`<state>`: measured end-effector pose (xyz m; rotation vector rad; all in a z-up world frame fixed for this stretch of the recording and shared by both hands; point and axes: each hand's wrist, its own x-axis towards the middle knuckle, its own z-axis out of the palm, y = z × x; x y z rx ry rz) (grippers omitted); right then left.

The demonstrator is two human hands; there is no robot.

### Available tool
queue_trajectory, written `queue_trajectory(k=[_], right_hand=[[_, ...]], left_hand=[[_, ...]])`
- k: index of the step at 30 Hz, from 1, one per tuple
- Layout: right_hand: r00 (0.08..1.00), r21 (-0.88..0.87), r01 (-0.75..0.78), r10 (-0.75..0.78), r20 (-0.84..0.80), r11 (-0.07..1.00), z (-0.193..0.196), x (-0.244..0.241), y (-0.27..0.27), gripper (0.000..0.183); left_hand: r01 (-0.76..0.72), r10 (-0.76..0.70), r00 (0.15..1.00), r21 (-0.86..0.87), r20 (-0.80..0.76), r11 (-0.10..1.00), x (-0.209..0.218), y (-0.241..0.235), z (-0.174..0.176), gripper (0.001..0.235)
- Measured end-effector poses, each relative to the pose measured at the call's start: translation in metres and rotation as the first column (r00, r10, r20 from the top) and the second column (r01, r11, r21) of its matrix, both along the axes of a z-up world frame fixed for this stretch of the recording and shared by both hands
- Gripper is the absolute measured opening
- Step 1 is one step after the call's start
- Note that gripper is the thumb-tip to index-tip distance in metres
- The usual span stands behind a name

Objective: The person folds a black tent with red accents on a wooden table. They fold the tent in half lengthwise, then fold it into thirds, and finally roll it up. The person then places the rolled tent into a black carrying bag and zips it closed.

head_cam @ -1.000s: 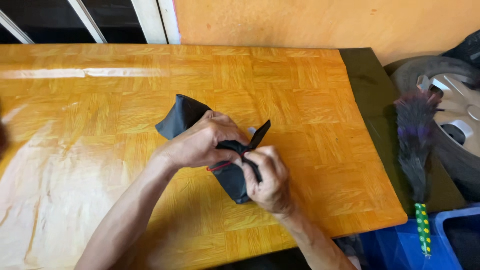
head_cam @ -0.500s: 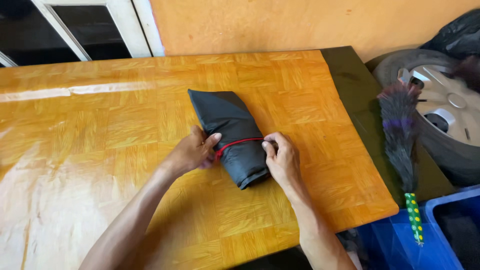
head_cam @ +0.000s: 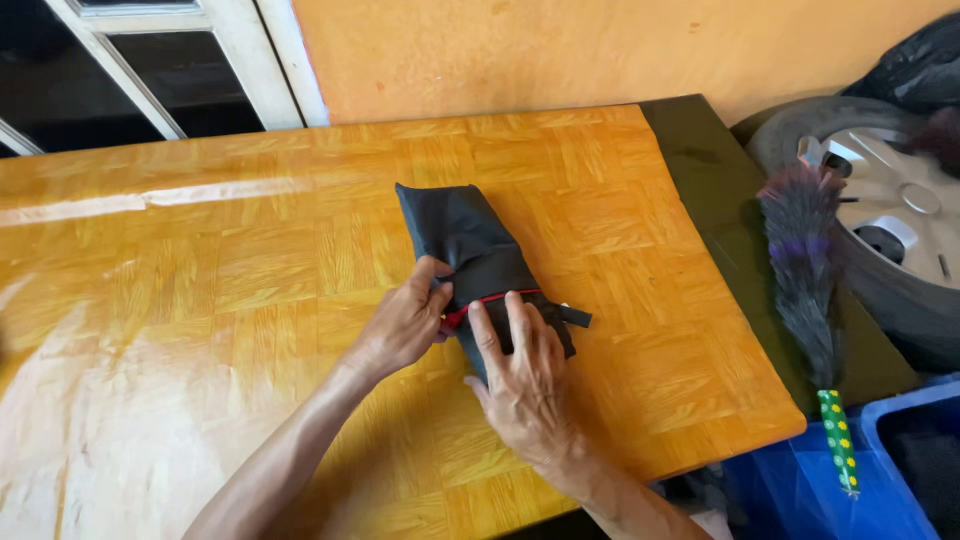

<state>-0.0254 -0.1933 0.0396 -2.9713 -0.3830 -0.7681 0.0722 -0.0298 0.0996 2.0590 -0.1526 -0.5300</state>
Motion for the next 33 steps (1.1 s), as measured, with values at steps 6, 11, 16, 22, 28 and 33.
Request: queue_trajectory(k=[6,11,16,22,28,33], right_hand=[[0.947,0.468,-0.279,0.321,-0.012,0.839,0.057,0.006,-0.037,0.064],[0.852,0.630,-0.378,0.521,-0.050,0.679,0.070,0.005,-0.053,0.059],[0.883,0.504,-0.424,0.468,0.045,0.752,0.069,-0.002,-0.042,0.063],[0.802,0.274,-0.588,0.506,0.318,0.761,0.063,-0.001,-0.029,0.033],[0.806,0.291,-0.588,0.513,0.295,0.755,0.050,0.005,-0.028,0.037],[0.784,0.389,-0.610,0.454,0.424,0.690,0.045,0.013,-0.018,0.019]], left_hand=[[0.294,-0.388,0.659,0.253,0.645,0.922,0.010,0.033,0.001,0.099],[0.304,-0.593,0.379,0.510,0.710,0.805,0.000,0.032,0.016,0.086],[0.531,-0.611,0.485,0.345,0.625,0.774,-0.001,0.036,0.024,0.061],[0.614,-0.600,0.502,0.232,0.623,0.754,0.007,0.037,0.020,0.061],[0.632,-0.512,0.482,0.122,0.711,0.765,0.011,0.029,0.003,0.055],[0.575,-0.374,0.650,-0.106,0.661,0.812,0.011,0.021,-0.014,0.045]])
